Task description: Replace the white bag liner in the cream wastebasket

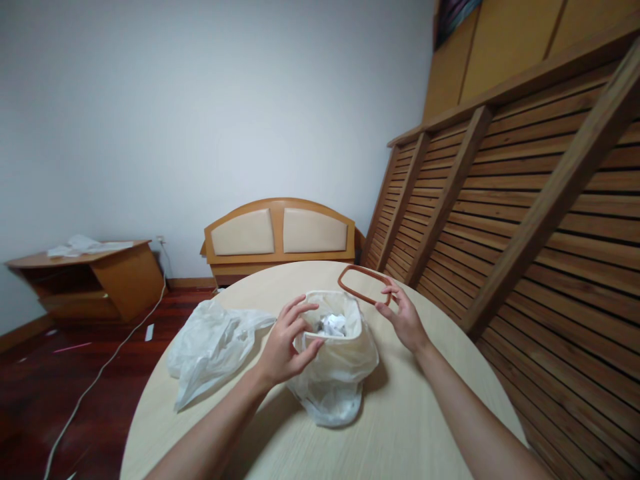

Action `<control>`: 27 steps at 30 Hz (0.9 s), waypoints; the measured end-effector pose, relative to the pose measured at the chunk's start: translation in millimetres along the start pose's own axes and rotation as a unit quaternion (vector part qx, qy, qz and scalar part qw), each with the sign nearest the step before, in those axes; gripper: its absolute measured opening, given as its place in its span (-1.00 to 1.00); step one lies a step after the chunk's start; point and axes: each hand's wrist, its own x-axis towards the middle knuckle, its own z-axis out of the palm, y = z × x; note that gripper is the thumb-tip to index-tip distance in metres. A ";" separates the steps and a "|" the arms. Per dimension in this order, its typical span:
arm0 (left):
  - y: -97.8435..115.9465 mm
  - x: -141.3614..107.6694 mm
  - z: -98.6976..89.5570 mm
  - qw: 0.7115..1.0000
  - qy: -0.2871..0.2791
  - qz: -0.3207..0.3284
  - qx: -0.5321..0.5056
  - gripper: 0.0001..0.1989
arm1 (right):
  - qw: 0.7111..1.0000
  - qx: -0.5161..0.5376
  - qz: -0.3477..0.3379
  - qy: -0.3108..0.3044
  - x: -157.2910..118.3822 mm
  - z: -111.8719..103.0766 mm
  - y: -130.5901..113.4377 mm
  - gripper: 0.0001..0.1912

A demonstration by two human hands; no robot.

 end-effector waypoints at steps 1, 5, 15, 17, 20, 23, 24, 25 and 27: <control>-0.1 0.1 0.3 1.000 0.004 0.002 0.003 -0.92 | 1.000 -0.016 0.010 0.015 1.6 -1.9 5.6 -0.50; -2.3 -0.3 1.9 1.000 0.011 -0.004 0.015 -0.92 | 0.988 -0.137 0.044 0.051 3.8 -8.0 26.1 -0.52; -8.7 -2.5 6.5 0.998 0.021 -0.044 0.048 -0.92 | 0.918 -0.358 0.169 -0.002 -5.7 -16.2 54.6 -0.49; -9.0 -2.6 7.2 0.997 0.021 -0.050 0.048 -0.91 | 0.902 -0.381 0.201 -0.007 -8.3 -16.4 57.7 -0.44; -9.2 -3.3 8.1 0.997 0.012 -0.053 0.048 -0.93 | 0.879 -0.411 0.240 -0.021 -10.8 -16.6 61.2 -0.39; -9.1 -4.1 8.4 0.998 0.010 -0.050 0.048 -0.94 | 0.861 -0.434 0.265 -0.034 -11.3 -17.8 62.6 -0.36; -9.1 -4.3 8.4 0.998 0.010 -0.049 0.048 -0.94 | 0.856 -0.440 0.269 -0.040 -11.0 -18.4 62.4 -0.35; -8.9 -4.3 8.2 0.998 0.010 -0.048 0.048 -0.94 | 0.852 -0.445 0.272 -0.046 -10.6 -18.9 61.9 -0.33; -8.6 -4.2 8.0 0.998 0.010 -0.048 0.047 -0.94 | 0.847 -0.455 0.269 -0.059 -10.1 -18.7 59.9 -0.30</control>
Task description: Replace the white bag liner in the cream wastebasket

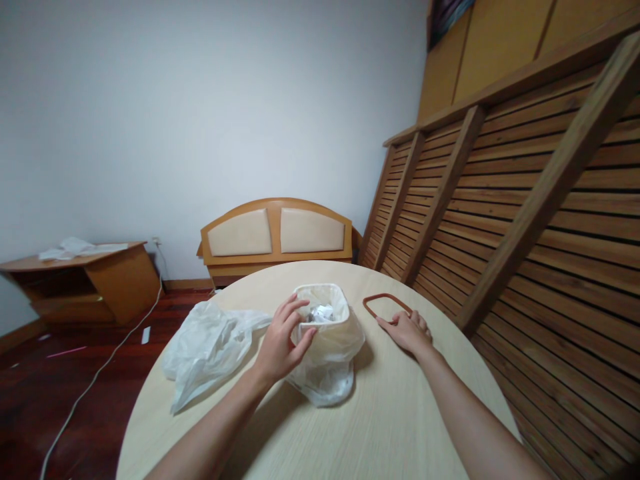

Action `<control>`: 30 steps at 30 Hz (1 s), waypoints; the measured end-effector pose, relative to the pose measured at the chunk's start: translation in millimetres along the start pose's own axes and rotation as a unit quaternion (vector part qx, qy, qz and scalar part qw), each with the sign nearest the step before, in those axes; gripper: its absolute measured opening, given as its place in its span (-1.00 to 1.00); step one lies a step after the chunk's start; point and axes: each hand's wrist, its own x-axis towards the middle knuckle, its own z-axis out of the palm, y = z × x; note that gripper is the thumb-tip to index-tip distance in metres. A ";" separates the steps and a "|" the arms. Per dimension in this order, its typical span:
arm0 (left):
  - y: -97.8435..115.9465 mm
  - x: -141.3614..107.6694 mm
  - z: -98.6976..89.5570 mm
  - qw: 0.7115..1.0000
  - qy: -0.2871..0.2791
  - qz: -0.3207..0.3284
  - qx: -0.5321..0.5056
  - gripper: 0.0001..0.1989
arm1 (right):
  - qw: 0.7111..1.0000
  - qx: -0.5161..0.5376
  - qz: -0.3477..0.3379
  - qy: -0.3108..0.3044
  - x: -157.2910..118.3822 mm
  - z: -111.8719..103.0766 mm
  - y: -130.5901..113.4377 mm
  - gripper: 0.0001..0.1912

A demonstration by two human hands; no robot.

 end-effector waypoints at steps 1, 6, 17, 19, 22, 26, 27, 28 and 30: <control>0.1 0.1 -0.1 1.000 0.000 0.000 0.000 -0.94 | 1.000 -0.008 -0.009 -0.003 -1.1 -0.4 -1.4 -0.29; -0.6 0.3 0.6 1.000 -0.004 -0.002 0.000 -0.95 | 0.992 -0.037 -0.117 -0.031 -16.6 9.9 -14.1 -0.32; -1.0 -0.5 1.5 1.000 -0.002 -0.003 -0.004 -0.95 | 0.988 -0.066 -0.135 -0.040 -22.4 25.8 -22.1 -0.19; -0.6 -0.4 1.4 1.000 -0.002 -0.003 -0.003 -0.95 | 0.989 -0.062 -0.127 -0.033 -16.9 22.3 -20.3 -0.18; 0.1 0.1 1.1 1.000 -0.002 -0.002 -0.004 -0.95 | 0.992 -0.050 -0.116 -0.023 -10.2 19.4 -16.0 -0.21; -0.1 -0.2 1.7 1.000 -0.006 -0.006 -0.007 -0.95 | 0.994 -0.023 -0.107 -0.011 -6.1 20.1 -11.2 -0.23; -0.4 -0.6 2.1 1.000 -0.007 -0.007 -0.008 -0.95 | 0.994 -0.013 -0.105 -0.006 -5.9 20.3 -11.1 -0.23; -0.9 -1.2 2.6 1.000 -0.009 -0.009 -0.009 -0.95 | 0.994 -0.002 -0.105 0.001 -5.9 20.0 -11.6 -0.25; -2.0 -2.3 3.5 1.000 -0.012 -0.014 -0.010 -0.95 | 0.993 0.024 -0.112 0.019 -6.7 17.0 -15.5 -0.29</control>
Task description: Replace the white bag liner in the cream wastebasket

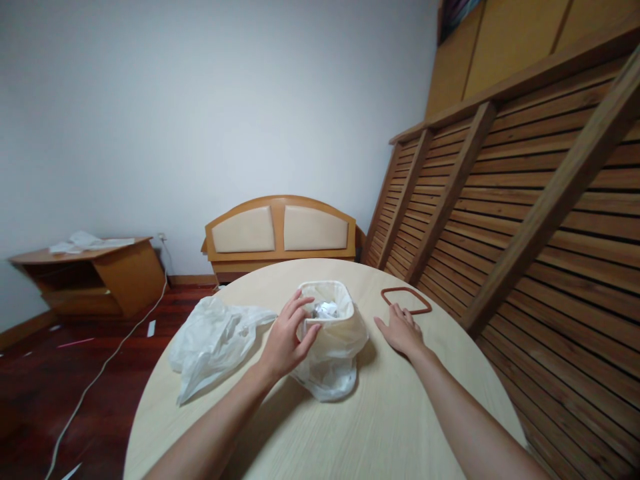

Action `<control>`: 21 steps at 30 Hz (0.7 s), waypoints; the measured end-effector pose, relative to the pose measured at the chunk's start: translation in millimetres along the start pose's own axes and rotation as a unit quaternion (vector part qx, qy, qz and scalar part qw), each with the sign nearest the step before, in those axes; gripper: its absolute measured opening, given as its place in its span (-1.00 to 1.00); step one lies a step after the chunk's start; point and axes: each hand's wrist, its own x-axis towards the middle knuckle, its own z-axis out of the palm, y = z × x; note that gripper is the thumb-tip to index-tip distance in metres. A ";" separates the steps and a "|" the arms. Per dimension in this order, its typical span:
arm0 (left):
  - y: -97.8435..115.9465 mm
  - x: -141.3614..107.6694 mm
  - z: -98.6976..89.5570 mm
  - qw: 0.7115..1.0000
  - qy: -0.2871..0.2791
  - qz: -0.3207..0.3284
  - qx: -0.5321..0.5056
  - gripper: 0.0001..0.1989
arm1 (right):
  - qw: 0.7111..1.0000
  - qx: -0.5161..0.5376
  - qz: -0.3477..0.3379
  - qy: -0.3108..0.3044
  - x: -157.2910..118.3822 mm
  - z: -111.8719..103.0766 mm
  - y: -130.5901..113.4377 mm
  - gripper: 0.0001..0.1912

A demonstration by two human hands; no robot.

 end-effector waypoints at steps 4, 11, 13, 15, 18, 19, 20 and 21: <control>-3.5 -0.7 1.9 1.000 0.000 -0.019 0.017 -0.94 | 0.993 0.067 -0.077 0.060 -1.2 -17.9 -21.1 -0.54; -16.2 1.6 4.7 0.993 0.041 -0.072 0.081 -0.83 | 0.920 0.200 -0.328 0.078 -42.7 -55.5 -73.0 -0.76; -19.7 1.3 4.5 0.993 0.040 -0.075 0.082 -0.77 | 0.886 0.183 -0.427 0.014 -59.9 -58.9 -85.2 -0.82; -21.9 0.8 3.9 0.994 0.034 -0.071 0.078 -0.71 | 0.860 0.141 -0.488 -0.048 -74.3 -58.8 -95.8 -0.91; -22.7 0.5 2.7 0.995 0.026 -0.068 0.069 -0.65 | 0.847 0.085 -0.512 -0.113 -88.4 -55.4 -107.6 -0.97; -22.7 0.5 2.1 0.995 0.021 -0.068 0.065 -0.63 | 0.848 0.070 -0.510 -0.126 -91.1 -54.0 -110.1 -0.93; -22.6 0.5 1.5 0.996 0.016 -0.069 0.060 -0.61 | 0.849 0.056 -0.507 -0.136 -92.9 -52.7 -111.9 -0.89; -22.7 0.4 0.8 0.996 0.011 -0.069 0.055 -0.59 | 0.851 0.042 -0.503 -0.144 -94.0 -51.5 -112.9 -0.87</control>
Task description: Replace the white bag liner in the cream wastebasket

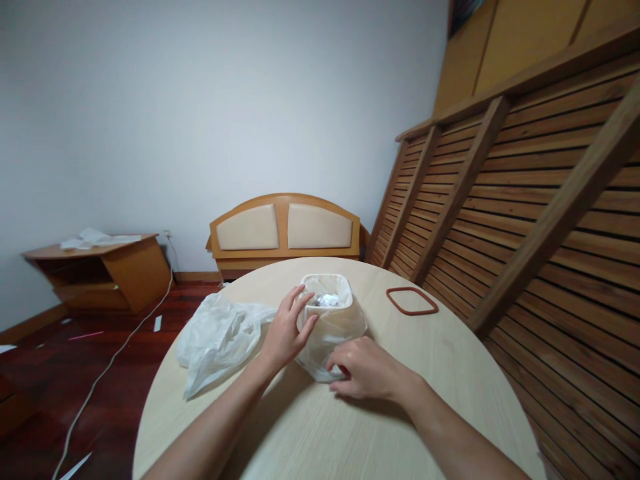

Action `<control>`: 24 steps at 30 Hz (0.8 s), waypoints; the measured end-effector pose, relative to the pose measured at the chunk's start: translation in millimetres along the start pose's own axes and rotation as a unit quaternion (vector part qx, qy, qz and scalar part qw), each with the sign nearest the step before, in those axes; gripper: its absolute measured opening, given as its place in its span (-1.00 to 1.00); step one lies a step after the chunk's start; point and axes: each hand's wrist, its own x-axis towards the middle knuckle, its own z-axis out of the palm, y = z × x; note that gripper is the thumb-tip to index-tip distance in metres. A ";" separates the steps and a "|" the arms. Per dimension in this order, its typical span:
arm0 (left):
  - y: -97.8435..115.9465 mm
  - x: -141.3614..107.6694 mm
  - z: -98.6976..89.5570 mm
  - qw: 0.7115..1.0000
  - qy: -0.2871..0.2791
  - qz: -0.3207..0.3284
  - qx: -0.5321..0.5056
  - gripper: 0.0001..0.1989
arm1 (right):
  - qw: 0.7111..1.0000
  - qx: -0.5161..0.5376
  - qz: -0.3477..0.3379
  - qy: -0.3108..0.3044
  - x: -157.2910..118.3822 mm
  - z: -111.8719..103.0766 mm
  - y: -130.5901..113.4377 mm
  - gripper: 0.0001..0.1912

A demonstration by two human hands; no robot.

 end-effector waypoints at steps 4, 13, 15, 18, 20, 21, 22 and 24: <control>-2.9 -0.3 -3.6 1.000 -0.023 0.009 -0.016 -0.52 | 0.999 -0.018 0.030 -0.030 -0.2 2.8 0.9 -0.95; 1.1 3.5 -21.5 0.994 0.043 0.100 -0.021 -0.66 | 0.997 0.017 0.008 0.070 -3.7 -15.7 8.2 -0.91; 7.7 4.8 -26.6 0.989 0.034 0.145 -0.023 -0.76 | 0.993 0.023 -0.001 0.116 -5.5 -19.9 12.9 -0.89; 18.2 4.7 -29.6 0.979 -0.027 0.202 -0.013 -0.85 | 0.986 0.025 -0.014 0.166 -8.0 -22.3 20.3 -0.89; 23.7 3.6 -28.6 0.972 -0.057 0.226 0.001 -0.86 | 0.980 0.020 -0.025 0.194 -8.8 -22.2 23.4 -0.93; 25.6 3.0 -27.6 0.970 -0.067 0.232 0.008 -0.86 | 0.978 0.017 -0.029 0.208 -8.9 -22.1 24.1 -0.94; 27.0 2.5 -26.5 0.969 -0.074 0.234 0.016 -0.86 | 0.975 0.015 -0.031 0.220 -8.9 -22.1 24.3 -0.95; 28.3 1.7 -24.5 0.969 -0.078 0.231 0.027 -0.88 | 0.971 0.016 -0.033 0.236 -8.7 -22.0 23.9 -0.94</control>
